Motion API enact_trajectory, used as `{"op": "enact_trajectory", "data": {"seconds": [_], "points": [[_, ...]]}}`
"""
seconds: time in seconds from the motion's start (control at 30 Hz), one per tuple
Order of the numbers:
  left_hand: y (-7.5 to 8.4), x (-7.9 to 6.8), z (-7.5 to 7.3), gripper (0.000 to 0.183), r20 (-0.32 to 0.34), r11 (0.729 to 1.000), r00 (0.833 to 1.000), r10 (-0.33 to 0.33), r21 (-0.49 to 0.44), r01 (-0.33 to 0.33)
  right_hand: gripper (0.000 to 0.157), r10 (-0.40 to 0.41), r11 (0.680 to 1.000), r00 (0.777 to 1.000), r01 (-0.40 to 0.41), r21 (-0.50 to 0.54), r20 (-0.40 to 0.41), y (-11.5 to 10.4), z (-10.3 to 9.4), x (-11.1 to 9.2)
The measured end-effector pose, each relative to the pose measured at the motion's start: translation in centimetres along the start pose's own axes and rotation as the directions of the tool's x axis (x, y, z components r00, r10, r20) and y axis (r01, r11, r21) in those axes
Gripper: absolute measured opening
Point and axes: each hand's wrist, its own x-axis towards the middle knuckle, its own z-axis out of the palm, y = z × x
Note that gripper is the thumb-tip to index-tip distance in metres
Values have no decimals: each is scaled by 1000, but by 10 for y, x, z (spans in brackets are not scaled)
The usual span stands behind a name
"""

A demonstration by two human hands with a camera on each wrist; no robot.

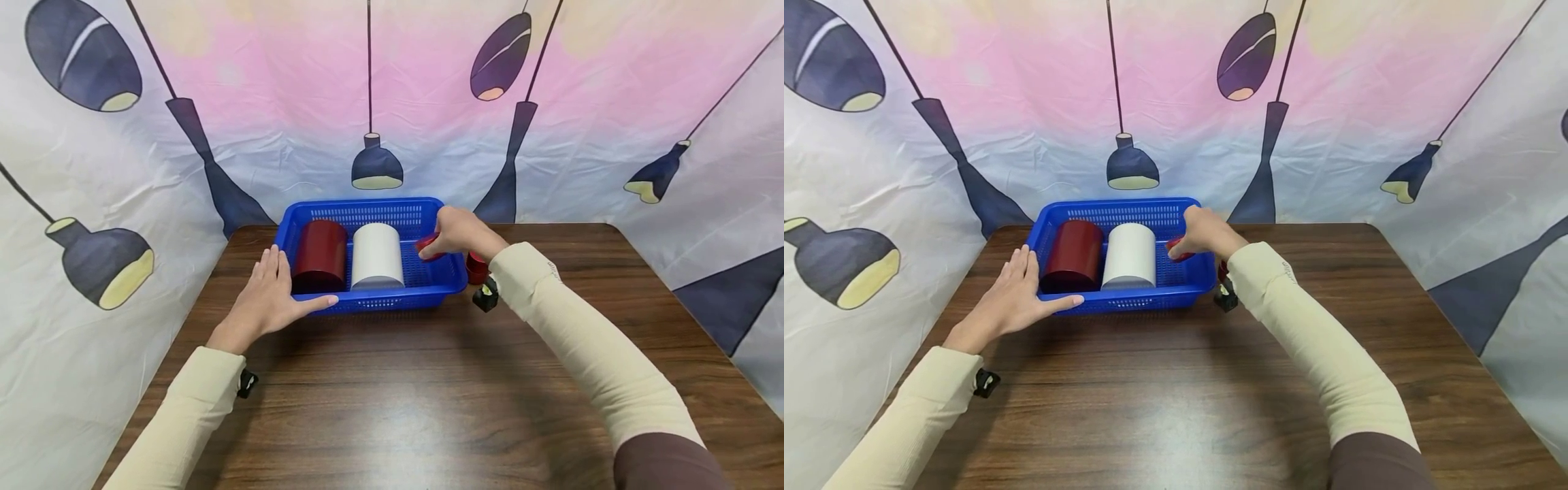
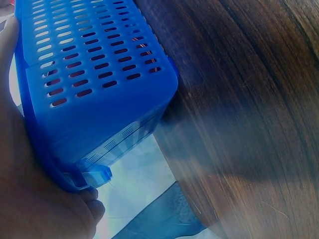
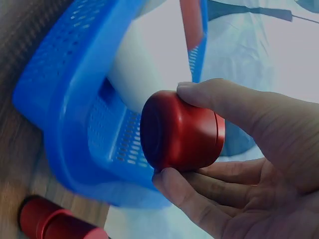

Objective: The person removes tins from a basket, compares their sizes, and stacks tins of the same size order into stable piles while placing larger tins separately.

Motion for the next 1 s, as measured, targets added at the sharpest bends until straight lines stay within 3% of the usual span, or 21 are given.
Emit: {"op": "enact_trajectory", "data": {"seconds": [0.2, 0.43, 0.7, 1.0], "points": [[-1, 0, 0, 138, -1, 1000, 1000, 3, 4, -3, 46, 0, 998, 997, 4, 61, -72, 18, -13, -10], [0, 1, 1, 138, -3, 1000, 1000, 2, -1, -2, 38, 55, 993, 993, -44, 112, -104, 42, -20, -18], [-3, 2, 2, 139, -7, 1000, 1000, 1, -5, -1, 45, 99, 990, 986, -85, 113, -133, 68, -22, -21], [-2, 1, 2, 139, -11, 1000, 1000, -1, -15, 0, 66, 146, 979, 983, -128, 156, -110, 87, -18, -23]]}}
